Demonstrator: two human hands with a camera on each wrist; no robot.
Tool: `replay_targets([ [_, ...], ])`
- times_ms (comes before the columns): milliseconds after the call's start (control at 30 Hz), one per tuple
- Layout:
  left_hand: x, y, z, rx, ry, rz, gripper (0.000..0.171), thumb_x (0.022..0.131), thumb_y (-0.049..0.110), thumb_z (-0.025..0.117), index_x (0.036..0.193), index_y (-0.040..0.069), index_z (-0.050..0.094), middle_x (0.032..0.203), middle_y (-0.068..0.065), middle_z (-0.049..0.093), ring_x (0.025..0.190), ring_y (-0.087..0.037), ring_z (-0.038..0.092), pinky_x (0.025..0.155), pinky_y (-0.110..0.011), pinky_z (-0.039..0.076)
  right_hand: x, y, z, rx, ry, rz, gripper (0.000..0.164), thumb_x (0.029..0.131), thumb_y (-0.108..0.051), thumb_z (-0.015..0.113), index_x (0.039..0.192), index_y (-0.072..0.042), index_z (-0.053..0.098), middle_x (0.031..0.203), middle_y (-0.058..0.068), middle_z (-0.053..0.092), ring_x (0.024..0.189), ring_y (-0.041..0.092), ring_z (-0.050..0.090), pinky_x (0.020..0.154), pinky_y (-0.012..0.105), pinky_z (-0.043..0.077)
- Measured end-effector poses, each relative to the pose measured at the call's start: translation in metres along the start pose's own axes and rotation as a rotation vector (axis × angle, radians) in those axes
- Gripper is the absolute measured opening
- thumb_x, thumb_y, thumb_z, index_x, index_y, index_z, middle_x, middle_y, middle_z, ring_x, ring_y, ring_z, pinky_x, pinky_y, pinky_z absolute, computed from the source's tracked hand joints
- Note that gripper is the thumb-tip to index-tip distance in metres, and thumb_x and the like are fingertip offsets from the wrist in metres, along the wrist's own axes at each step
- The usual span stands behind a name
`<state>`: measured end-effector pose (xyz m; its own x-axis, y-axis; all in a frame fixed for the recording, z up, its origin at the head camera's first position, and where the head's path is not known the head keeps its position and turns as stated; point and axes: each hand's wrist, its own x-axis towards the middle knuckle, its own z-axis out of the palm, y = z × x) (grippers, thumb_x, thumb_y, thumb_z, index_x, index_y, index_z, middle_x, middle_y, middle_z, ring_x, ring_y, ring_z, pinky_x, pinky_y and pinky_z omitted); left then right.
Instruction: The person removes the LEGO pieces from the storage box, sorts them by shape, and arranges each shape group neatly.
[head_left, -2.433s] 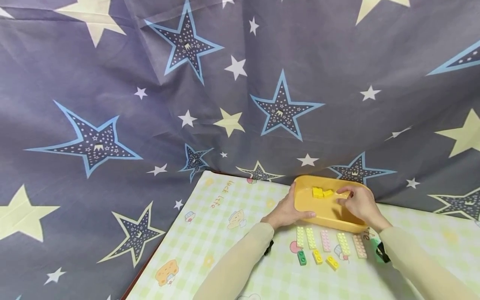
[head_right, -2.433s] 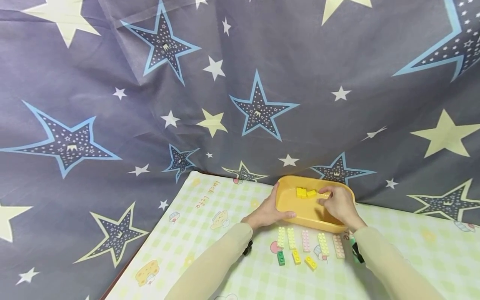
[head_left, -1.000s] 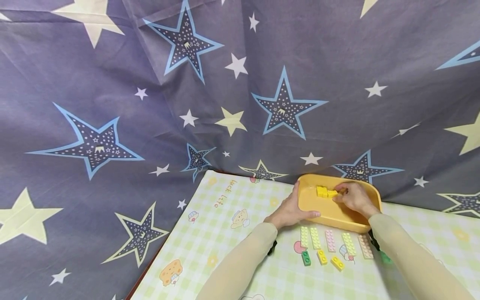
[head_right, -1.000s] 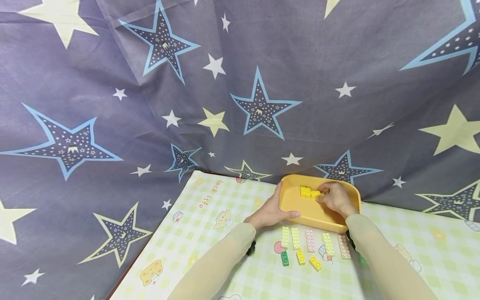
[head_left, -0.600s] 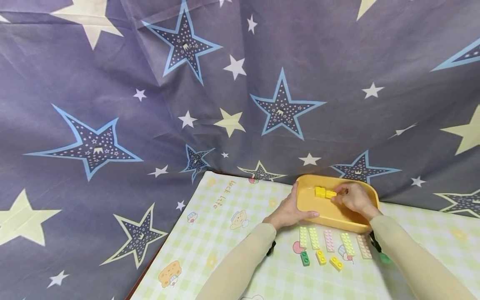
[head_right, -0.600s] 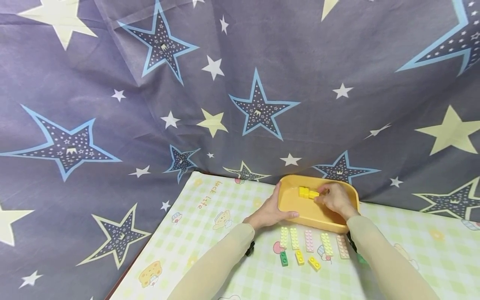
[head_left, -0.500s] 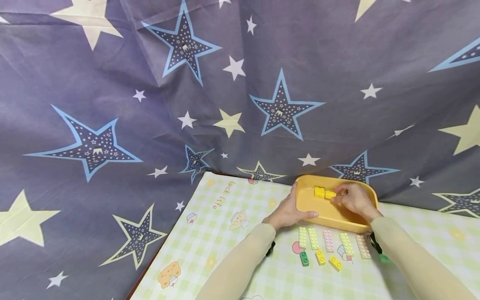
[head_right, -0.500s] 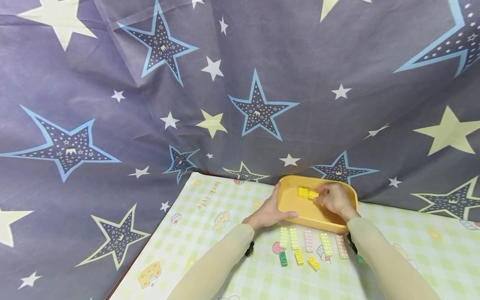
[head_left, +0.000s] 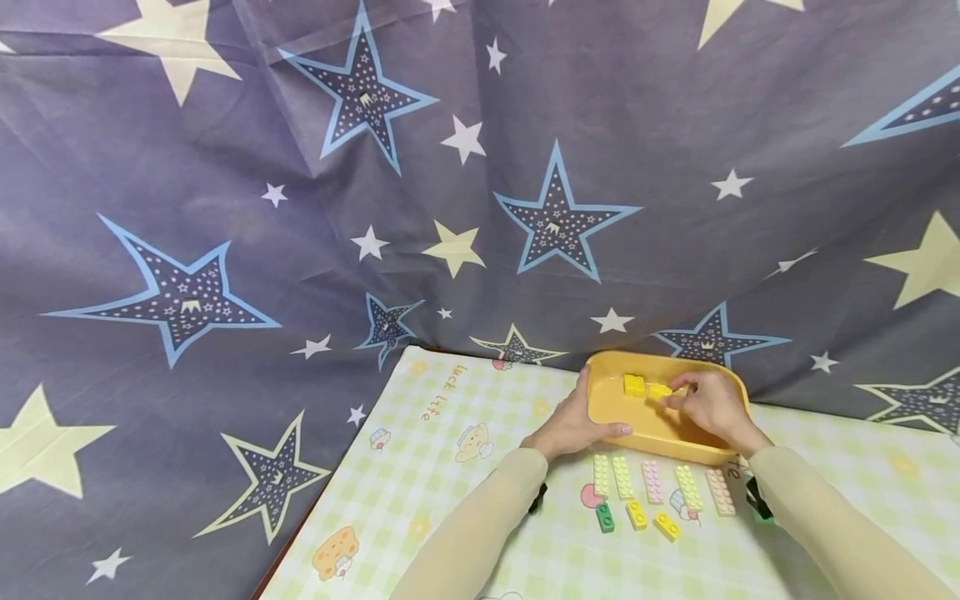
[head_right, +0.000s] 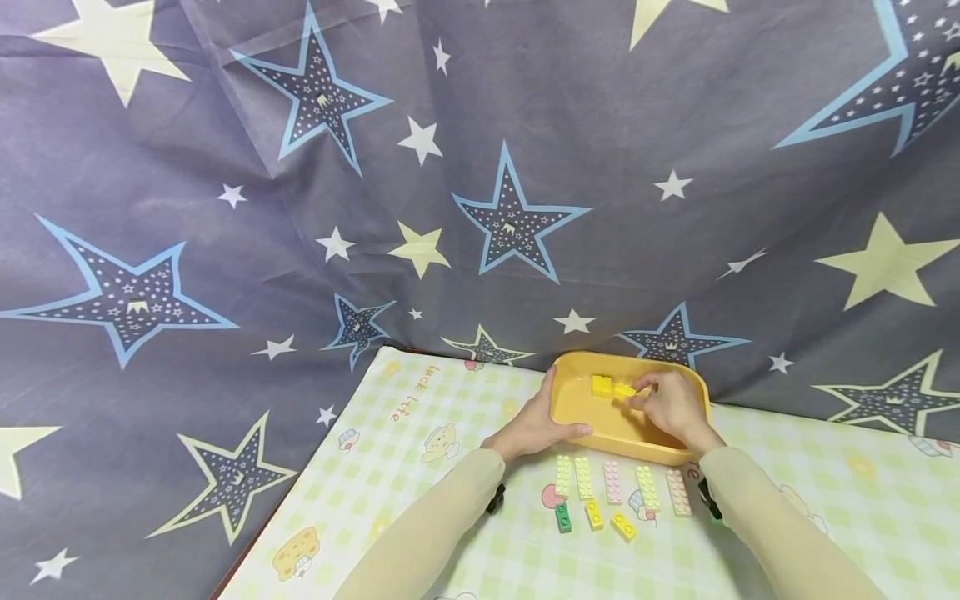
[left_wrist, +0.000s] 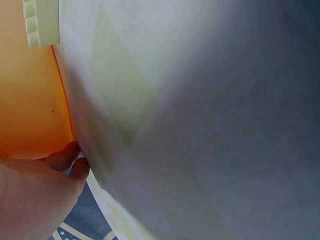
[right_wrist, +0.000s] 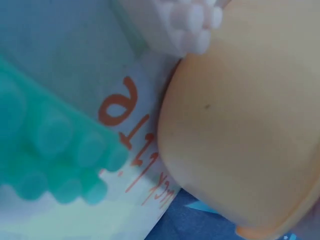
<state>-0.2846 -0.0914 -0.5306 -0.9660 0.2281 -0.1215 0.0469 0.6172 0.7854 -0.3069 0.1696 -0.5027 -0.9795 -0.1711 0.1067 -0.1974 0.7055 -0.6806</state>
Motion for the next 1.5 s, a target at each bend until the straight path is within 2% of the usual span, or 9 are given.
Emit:
replay_targets([
  [200, 0.0, -0.001, 0.0, -0.004, 0.002, 0.002, 0.131, 0.087, 0.059, 0.089, 0.178, 0.027, -0.001, 0.182, -0.012, 0.029, 0.165, -0.033, 0.038, 0.136, -0.052, 0.034, -0.011, -0.01, -0.002, -0.015, 0.041, -0.019, 0.026, 0.089, -0.017, 0.088, 0.103, 0.004, 0.081, 0.073, 0.005, 0.07, 0.065, 0.014, 0.053, 0.058, 0.023, 0.039],
  [367, -0.002, -0.001, 0.0, -0.019, -0.001, 0.001, 0.132, 0.086, 0.057, 0.09, 0.178, 0.028, -0.001, 0.182, -0.013, 0.029, 0.165, -0.034, 0.037, 0.136, -0.053, 0.033, -0.02, -0.017, -0.003, 0.002, 0.056, -0.001, 0.026, 0.089, -0.017, 0.089, 0.102, 0.004, 0.081, 0.07, 0.003, 0.066, 0.063, 0.014, 0.051, 0.058, 0.023, 0.038],
  [600, -0.002, -0.002, 0.001, -0.001, -0.002, -0.007, 0.13, 0.087, 0.058, 0.088, 0.178, 0.027, 0.0, 0.182, -0.011, 0.029, 0.166, -0.033, 0.037, 0.136, -0.052, 0.034, -0.031, -0.025, -0.003, 0.027, 0.048, 0.038, 0.028, 0.09, -0.017, 0.087, 0.106, 0.005, 0.08, 0.066, -0.001, 0.058, 0.059, 0.013, 0.048, 0.054, 0.024, 0.035],
  [767, -0.001, -0.001, 0.001, -0.008, -0.006, -0.016, 0.13, 0.087, 0.059, 0.088, 0.178, 0.03, -0.001, 0.182, -0.01, 0.028, 0.166, -0.032, 0.036, 0.136, -0.053, 0.034, -0.04, -0.03, -0.005, 0.045, 0.035, 0.059, 0.027, 0.091, -0.016, 0.086, 0.107, 0.005, 0.081, 0.067, -0.001, 0.057, 0.06, 0.012, 0.047, 0.053, 0.023, 0.034],
  [1000, 0.001, 0.0, 0.0, -0.018, -0.007, -0.017, 0.13, 0.087, 0.059, 0.088, 0.177, 0.033, -0.002, 0.183, -0.008, 0.028, 0.166, -0.031, 0.036, 0.136, -0.052, 0.034, -0.056, -0.036, -0.012, 0.059, 0.028, 0.101, 0.03, 0.091, -0.021, 0.087, 0.109, 0.002, 0.081, 0.066, -0.003, 0.054, 0.061, 0.013, 0.047, 0.056, 0.026, 0.037],
  [1133, 0.001, -0.001, -0.001, -0.024, -0.007, -0.007, 0.13, 0.087, 0.059, 0.088, 0.177, 0.034, -0.002, 0.183, -0.009, 0.028, 0.166, -0.032, 0.037, 0.136, -0.052, 0.034, -0.065, -0.037, -0.014, 0.069, 0.017, 0.112, 0.03, 0.093, -0.021, 0.086, 0.111, 0.003, 0.081, 0.066, -0.002, 0.052, 0.065, 0.015, 0.045, 0.058, 0.027, 0.034],
  [1400, 0.0, -0.001, 0.0, -0.025, -0.006, 0.006, 0.131, 0.087, 0.056, 0.089, 0.178, 0.029, -0.002, 0.182, -0.011, 0.029, 0.166, -0.032, 0.037, 0.136, -0.052, 0.034, -0.084, -0.04, -0.015, 0.057, 0.014, 0.153, 0.029, 0.093, -0.023, 0.086, 0.111, 0.0, 0.081, 0.062, -0.005, 0.045, 0.059, 0.014, 0.042, 0.057, 0.028, 0.033],
  [1500, 0.0, -0.001, -0.001, -0.031, -0.008, 0.015, 0.131, 0.087, 0.055, 0.089, 0.178, 0.029, -0.002, 0.182, -0.011, 0.029, 0.165, -0.032, 0.037, 0.136, -0.051, 0.034, -0.089, -0.041, -0.015, 0.053, 0.008, 0.169, 0.028, 0.093, -0.023, 0.086, 0.111, -0.002, 0.082, 0.061, -0.006, 0.045, 0.058, 0.014, 0.043, 0.06, 0.027, 0.035],
])
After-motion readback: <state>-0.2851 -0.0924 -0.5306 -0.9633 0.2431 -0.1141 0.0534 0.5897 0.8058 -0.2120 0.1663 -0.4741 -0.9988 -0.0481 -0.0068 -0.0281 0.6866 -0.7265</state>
